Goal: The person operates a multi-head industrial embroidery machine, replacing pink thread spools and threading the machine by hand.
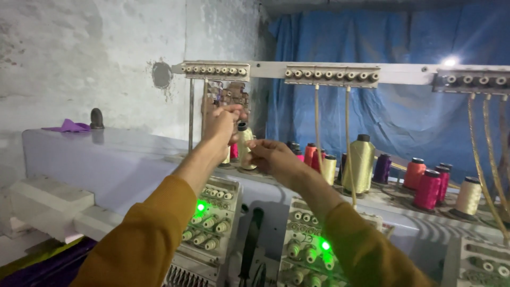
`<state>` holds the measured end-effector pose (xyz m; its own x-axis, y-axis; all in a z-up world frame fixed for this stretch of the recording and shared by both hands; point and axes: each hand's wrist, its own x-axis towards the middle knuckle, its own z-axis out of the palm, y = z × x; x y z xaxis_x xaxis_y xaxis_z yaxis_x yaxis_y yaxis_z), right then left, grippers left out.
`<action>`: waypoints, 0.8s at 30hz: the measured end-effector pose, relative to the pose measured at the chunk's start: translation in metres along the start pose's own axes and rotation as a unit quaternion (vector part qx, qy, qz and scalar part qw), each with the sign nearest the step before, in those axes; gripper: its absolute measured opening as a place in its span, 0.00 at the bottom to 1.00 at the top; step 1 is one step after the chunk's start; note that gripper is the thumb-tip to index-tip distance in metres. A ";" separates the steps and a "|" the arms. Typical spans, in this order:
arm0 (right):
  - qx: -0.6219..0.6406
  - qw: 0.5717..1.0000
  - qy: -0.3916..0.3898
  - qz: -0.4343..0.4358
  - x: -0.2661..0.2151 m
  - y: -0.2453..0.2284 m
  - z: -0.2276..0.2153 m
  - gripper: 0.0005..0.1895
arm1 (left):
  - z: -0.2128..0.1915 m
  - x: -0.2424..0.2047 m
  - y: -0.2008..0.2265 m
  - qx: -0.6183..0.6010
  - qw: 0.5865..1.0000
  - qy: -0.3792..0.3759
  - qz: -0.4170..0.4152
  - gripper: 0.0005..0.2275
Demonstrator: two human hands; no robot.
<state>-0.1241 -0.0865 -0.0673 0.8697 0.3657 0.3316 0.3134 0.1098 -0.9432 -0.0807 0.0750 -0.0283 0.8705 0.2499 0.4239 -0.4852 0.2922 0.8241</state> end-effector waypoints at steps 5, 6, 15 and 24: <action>-0.001 0.999 0.006 -0.036 0.001 0.011 -0.010 0.10 | 0.001 -0.017 0.001 0.229 0.969 -0.057 -0.072 0.22; -0.022 0.999 0.006 -0.035 -0.002 0.007 -0.012 0.10 | 0.004 -0.029 0.005 0.232 0.958 -0.140 -0.096 0.36; -0.050 0.997 0.053 -0.031 0.002 0.010 -0.031 0.11 | 0.014 0.021 -0.031 0.500 0.857 -0.091 0.088 0.10; -0.140 0.982 0.080 -0.100 -0.014 0.001 -0.022 0.09 | 0.023 0.020 -0.058 0.529 0.836 -0.072 0.127 0.10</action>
<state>-0.1274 -0.1116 -0.0724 0.8213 0.2110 0.5301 0.5577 -0.1007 -0.8239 -0.0338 0.0422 -0.0590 0.7878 0.0443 0.6144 -0.3783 -0.7524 0.5393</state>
